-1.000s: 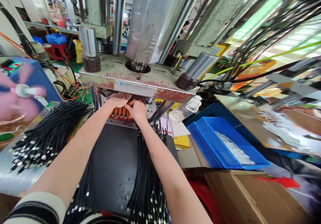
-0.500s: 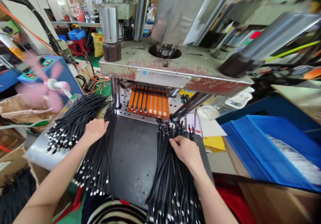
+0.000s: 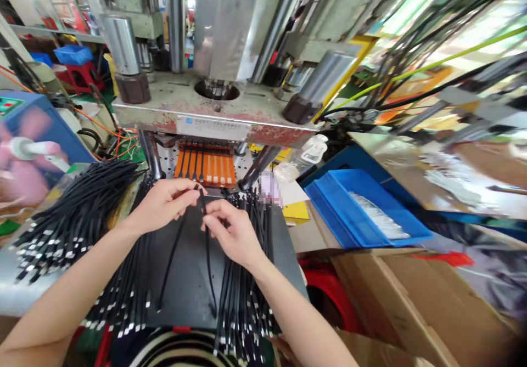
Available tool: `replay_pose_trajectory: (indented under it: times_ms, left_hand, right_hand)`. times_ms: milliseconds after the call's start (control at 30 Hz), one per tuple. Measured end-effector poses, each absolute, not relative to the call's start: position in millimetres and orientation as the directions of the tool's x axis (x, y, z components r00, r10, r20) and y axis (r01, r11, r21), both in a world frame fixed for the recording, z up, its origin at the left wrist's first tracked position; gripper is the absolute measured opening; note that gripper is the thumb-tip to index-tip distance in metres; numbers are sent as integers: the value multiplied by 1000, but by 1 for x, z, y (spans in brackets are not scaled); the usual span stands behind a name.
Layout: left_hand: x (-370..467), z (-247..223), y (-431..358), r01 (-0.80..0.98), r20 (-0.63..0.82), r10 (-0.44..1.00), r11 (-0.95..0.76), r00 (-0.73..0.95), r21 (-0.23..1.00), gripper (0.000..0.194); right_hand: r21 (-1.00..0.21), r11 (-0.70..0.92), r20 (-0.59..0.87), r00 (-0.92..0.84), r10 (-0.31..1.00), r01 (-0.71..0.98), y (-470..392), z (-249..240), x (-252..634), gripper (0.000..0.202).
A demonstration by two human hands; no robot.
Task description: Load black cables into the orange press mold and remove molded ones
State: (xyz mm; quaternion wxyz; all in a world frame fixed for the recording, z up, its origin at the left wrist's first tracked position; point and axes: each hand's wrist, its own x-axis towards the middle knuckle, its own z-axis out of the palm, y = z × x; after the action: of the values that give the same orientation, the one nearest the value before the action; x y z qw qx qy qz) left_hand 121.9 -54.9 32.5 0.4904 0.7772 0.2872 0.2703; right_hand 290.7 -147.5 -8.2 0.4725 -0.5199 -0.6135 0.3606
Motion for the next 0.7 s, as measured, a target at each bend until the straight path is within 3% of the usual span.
replay_pose_trajectory:
  times_ms: [133,300,367,533,633,700]
  left_hand:
    - [143,51,-54,59,209,663,-357,719,932,27]
    - [156,63,-44,-4,227,673,-316,704,949,24]
    - [161,68,-37,-11,289,690,-377,663,926,25]
    - [175,91,-21,8,663,588,-750,463,661,20]
    - [182,97,-14,9,759,458,-858,462,513,16]
    - [184,87,-8,-12,778,424,-875,463,484,15]
  right_hand:
    - [-940,254,282,100,954,227,-137,1,288,18]
    - [-921,246,261,9,965,303,-144,-10,289,23]
    - [-913,225,232,-19,973,339,-147,-24,288,22]
    - [-801,235,283,2,959,551,-118,-47,302,24]
    - [-732,239,383,96,919,638,-75,-41,321,24]
    - [-740,211,413,184,892,639,-44,-33,334,20]
